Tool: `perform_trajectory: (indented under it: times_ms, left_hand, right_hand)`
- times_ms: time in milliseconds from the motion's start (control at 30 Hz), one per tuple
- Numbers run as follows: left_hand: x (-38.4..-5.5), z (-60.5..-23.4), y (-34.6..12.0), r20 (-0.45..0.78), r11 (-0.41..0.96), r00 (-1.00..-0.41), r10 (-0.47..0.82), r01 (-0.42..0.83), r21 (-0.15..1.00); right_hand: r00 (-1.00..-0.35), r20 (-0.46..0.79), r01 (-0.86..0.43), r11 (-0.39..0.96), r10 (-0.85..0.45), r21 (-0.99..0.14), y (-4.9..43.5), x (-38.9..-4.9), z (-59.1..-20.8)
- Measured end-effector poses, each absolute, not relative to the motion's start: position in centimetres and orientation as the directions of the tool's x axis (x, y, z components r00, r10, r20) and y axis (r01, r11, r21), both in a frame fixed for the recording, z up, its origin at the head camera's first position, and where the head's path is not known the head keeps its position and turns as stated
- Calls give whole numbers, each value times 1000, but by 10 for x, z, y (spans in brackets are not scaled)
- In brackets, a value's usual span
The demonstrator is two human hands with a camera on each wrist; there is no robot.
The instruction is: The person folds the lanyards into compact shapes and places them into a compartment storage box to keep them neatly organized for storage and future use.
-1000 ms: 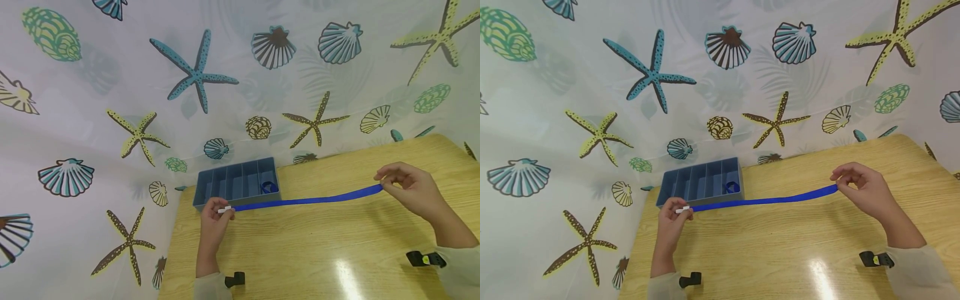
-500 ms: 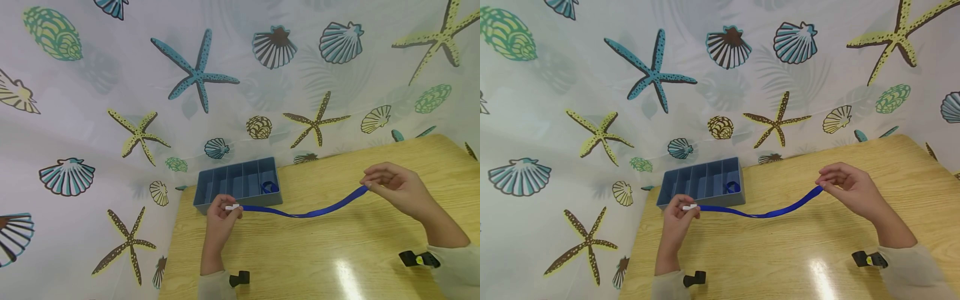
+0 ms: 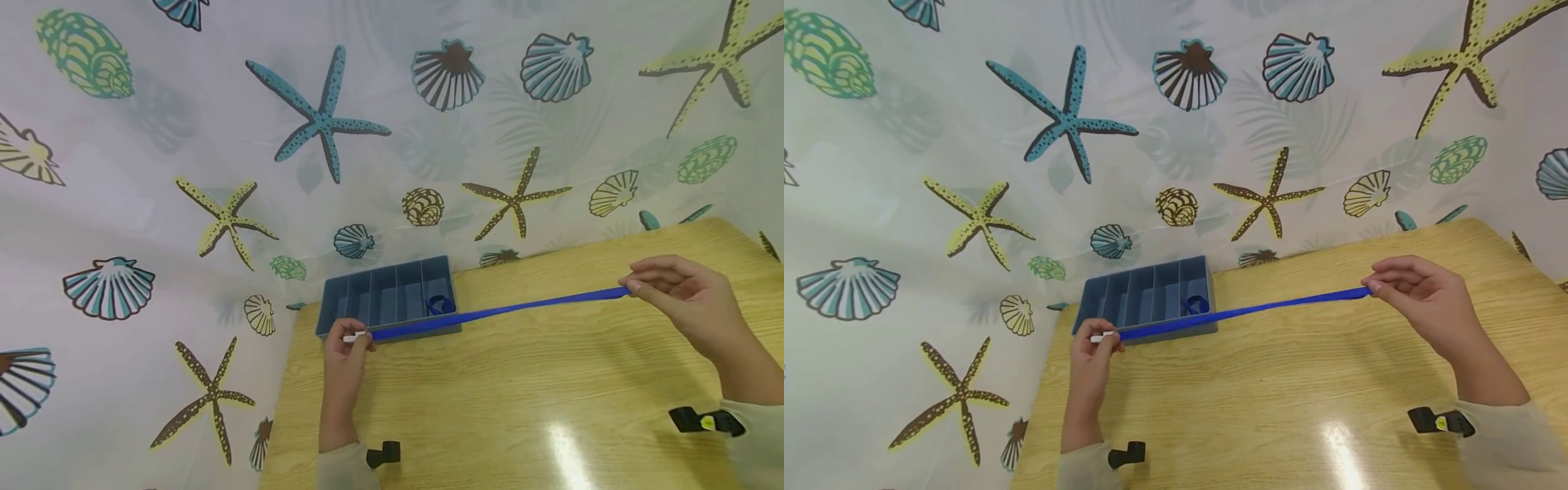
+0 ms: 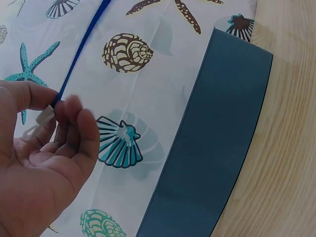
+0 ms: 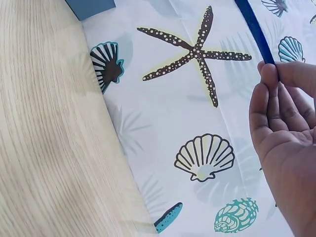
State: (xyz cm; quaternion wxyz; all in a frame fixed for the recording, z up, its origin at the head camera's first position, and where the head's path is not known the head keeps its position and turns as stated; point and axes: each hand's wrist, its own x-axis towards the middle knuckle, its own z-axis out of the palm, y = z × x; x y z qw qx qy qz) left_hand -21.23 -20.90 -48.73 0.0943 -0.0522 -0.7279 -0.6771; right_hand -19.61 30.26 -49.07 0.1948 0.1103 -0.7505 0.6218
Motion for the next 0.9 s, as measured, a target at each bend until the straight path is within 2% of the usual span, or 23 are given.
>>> perform_trajectory:
  times_ms: [200, 533, 700, 900]
  left_hand:
    - [-214, -488, -206, 217, -7, -976, -18, 217, 976]
    - [-211, -483, -191, 237, 0, -971, 28, 238, 971]
    - [-208, -482, -171, 225, -11, -966, 127, 226, 974]
    - [-206, -483, -142, 225, -18, -942, 247, 228, 974]
  right_hand:
    - [-905, 423, -413, 145, 41, -899, 305, -197, -497]
    - [-933, 354, -302, 395, 63, -868, 295, -196, -503]
    - [-935, 354, -315, 482, -10, -818, 276, -200, -505]
    - [-926, 351, -373, 475, -139, -797, 240, -206, -502]
